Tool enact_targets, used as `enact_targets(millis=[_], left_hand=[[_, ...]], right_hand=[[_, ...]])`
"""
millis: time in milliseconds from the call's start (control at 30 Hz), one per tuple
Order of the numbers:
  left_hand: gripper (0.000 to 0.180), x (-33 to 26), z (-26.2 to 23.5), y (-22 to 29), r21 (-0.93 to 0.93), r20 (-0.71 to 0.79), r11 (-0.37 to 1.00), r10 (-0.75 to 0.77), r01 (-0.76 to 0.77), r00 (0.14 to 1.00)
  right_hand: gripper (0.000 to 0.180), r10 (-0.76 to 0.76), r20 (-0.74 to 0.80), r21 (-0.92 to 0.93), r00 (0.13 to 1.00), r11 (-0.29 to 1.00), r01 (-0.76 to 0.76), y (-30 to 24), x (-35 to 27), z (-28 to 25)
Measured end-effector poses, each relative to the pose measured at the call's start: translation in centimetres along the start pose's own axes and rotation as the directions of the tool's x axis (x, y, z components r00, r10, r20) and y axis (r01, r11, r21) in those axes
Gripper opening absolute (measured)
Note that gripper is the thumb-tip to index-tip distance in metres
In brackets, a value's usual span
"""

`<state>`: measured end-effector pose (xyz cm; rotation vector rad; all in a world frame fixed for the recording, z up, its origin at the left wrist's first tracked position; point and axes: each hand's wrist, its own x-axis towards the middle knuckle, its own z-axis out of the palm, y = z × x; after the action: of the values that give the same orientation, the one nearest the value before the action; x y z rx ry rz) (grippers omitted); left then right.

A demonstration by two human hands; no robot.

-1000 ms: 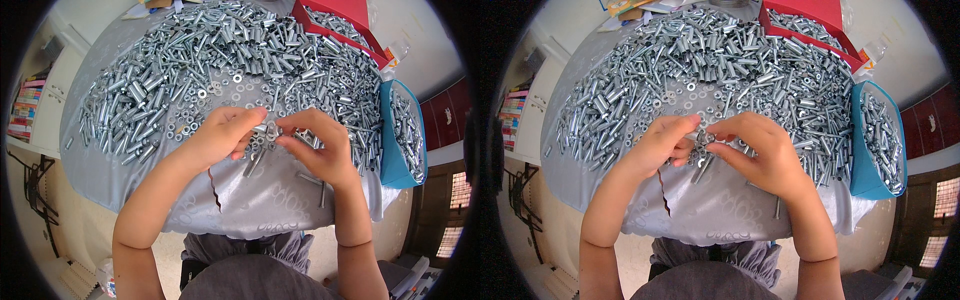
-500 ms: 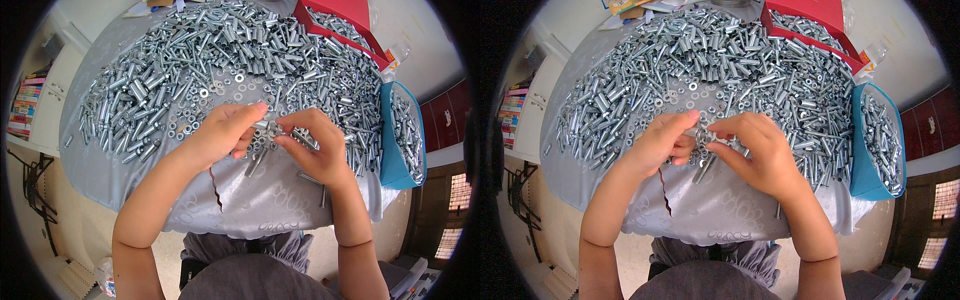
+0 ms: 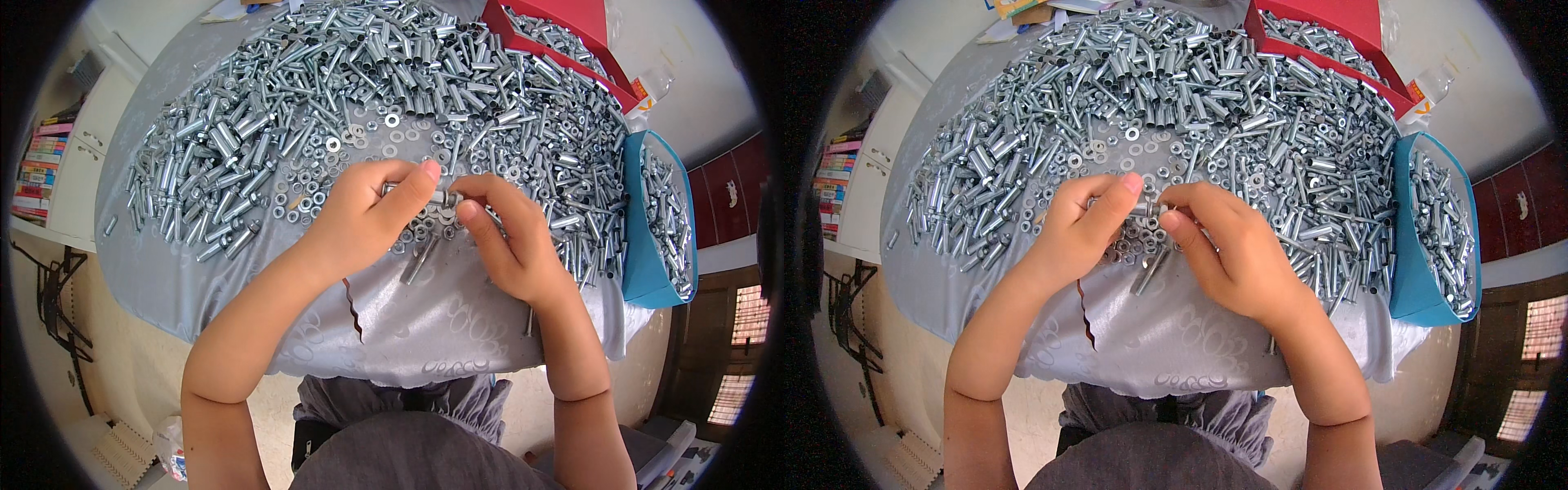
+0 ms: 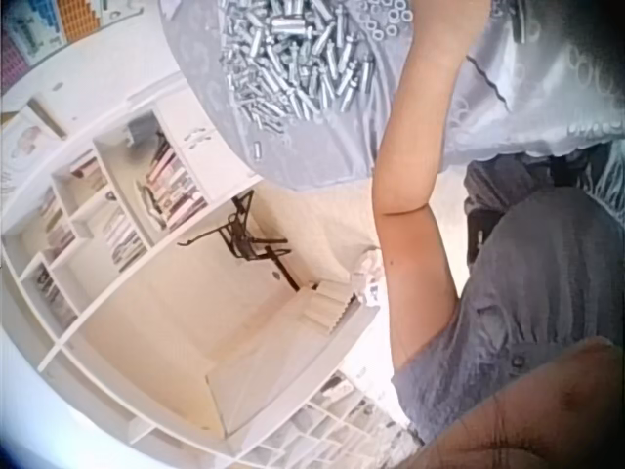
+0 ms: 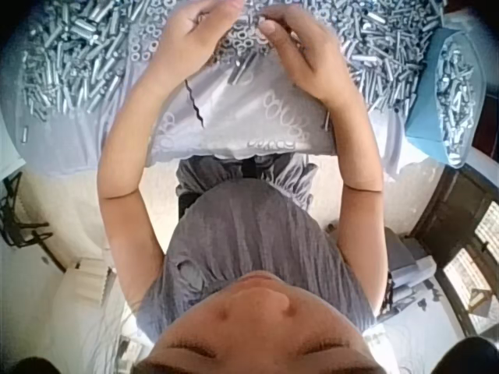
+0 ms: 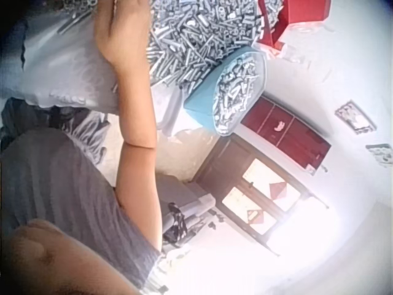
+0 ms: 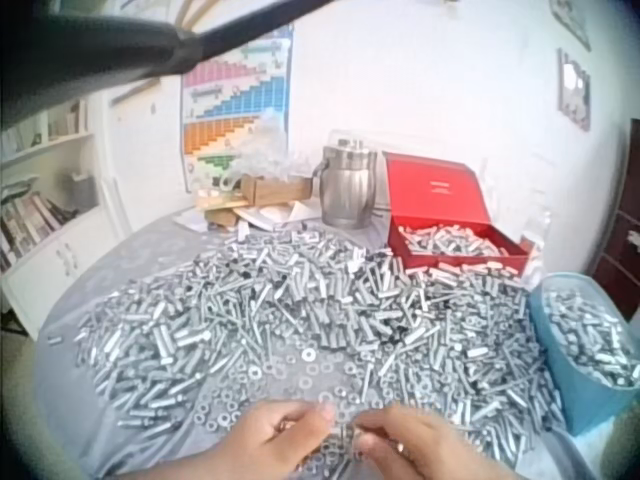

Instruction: The person repeatedly picks up bolts and washers from a large pile on a table and threads the washers onto the bolts by hand. The person handles the fasteners one at a time, assembling them into small stacks or groups on the table surface.

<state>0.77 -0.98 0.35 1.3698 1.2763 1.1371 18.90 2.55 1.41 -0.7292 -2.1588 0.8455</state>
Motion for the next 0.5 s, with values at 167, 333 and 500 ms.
enact_targets(millis=[167, 333, 500], left_hand=[[0.045, 0.1, -0.1, -0.1, 0.061, -0.009, 0.995, 0.083, -0.082, 0.997], [0.047, 0.2, 0.1, -0.5, 0.119, -0.048, 0.969, 0.225, -0.218, 0.973], [0.051, 0.3, 0.0, -1.1, 0.118, -0.098, 0.972, 0.213, -0.201, 0.972]], right_hand=[[0.014, 0.085, 0.053, 0.018, 0.995, 0.996, -0.086, -0.3, 0.0, -0.1], [0.016, 0.254, 0.084, 0.433, 0.964, 0.862, -0.265, 0.3, -0.5, 0.8], [0.018, 0.136, -0.017, 0.287, 0.991, 0.95, -0.125, 0.3, -0.4, 1.0]])
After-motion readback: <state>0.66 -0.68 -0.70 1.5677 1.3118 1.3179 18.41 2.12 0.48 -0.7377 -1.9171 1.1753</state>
